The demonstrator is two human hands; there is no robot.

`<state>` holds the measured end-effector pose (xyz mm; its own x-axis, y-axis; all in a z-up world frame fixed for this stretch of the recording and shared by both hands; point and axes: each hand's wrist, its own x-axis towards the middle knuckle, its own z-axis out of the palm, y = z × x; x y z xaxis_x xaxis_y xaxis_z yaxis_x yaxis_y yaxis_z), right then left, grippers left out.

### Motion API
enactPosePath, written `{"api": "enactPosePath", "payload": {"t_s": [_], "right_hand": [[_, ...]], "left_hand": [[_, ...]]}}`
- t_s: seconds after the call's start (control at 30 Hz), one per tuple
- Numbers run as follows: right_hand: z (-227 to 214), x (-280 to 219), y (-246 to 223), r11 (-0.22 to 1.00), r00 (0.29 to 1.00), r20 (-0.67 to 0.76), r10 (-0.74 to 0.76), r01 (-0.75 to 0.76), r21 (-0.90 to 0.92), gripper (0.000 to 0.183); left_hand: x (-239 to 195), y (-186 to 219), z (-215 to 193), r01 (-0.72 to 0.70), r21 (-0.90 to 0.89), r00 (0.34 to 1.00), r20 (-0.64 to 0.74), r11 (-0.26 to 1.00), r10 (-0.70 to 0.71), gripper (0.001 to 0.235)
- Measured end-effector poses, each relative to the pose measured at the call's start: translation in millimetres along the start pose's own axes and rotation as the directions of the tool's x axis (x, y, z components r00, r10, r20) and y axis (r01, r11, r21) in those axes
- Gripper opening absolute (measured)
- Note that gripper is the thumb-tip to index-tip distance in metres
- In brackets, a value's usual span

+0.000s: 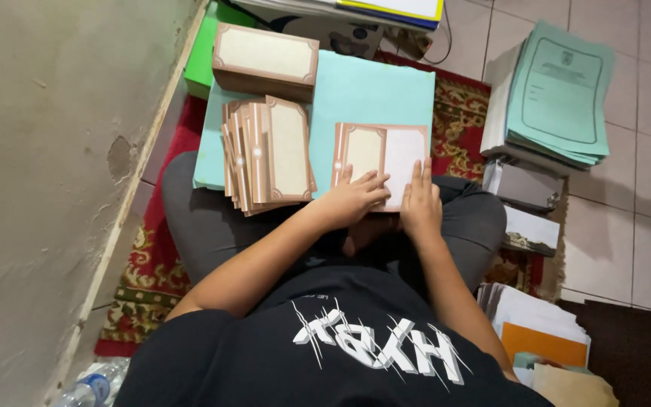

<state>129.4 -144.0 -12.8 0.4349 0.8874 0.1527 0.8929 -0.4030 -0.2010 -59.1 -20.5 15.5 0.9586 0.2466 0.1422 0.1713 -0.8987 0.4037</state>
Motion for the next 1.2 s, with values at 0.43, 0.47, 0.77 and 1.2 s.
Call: {"api": "enactPosePath", "payload": {"t_s": [0.43,0.47,0.77,1.2], "right_hand": [[-21,7,29,0.903,0.976,0.159,0.152,-0.202,0.380,0.083],[-24,7,32,0.898,0.962,0.175,0.208,-0.259,0.355,0.087],[-47,3,13,0.867,0.916,0.247,0.317,-0.385,0.317,0.082],[-49,3,15,0.845,0.902,0.267,0.339,-0.417,0.336,0.081]], "left_hand": [[-95,-23,-68,0.199,0.338,0.904,-0.425,0.920,-0.040,0.049],[-102,-38,-55,0.213,0.303,0.920,-0.383,0.929,-0.086,0.051],[-68,-9,-79,0.102,0.161,0.914,-0.405,0.982,-0.028,0.060],[18,2,6,-0.037,0.149,0.999,0.021,0.988,0.034,0.073]]}}
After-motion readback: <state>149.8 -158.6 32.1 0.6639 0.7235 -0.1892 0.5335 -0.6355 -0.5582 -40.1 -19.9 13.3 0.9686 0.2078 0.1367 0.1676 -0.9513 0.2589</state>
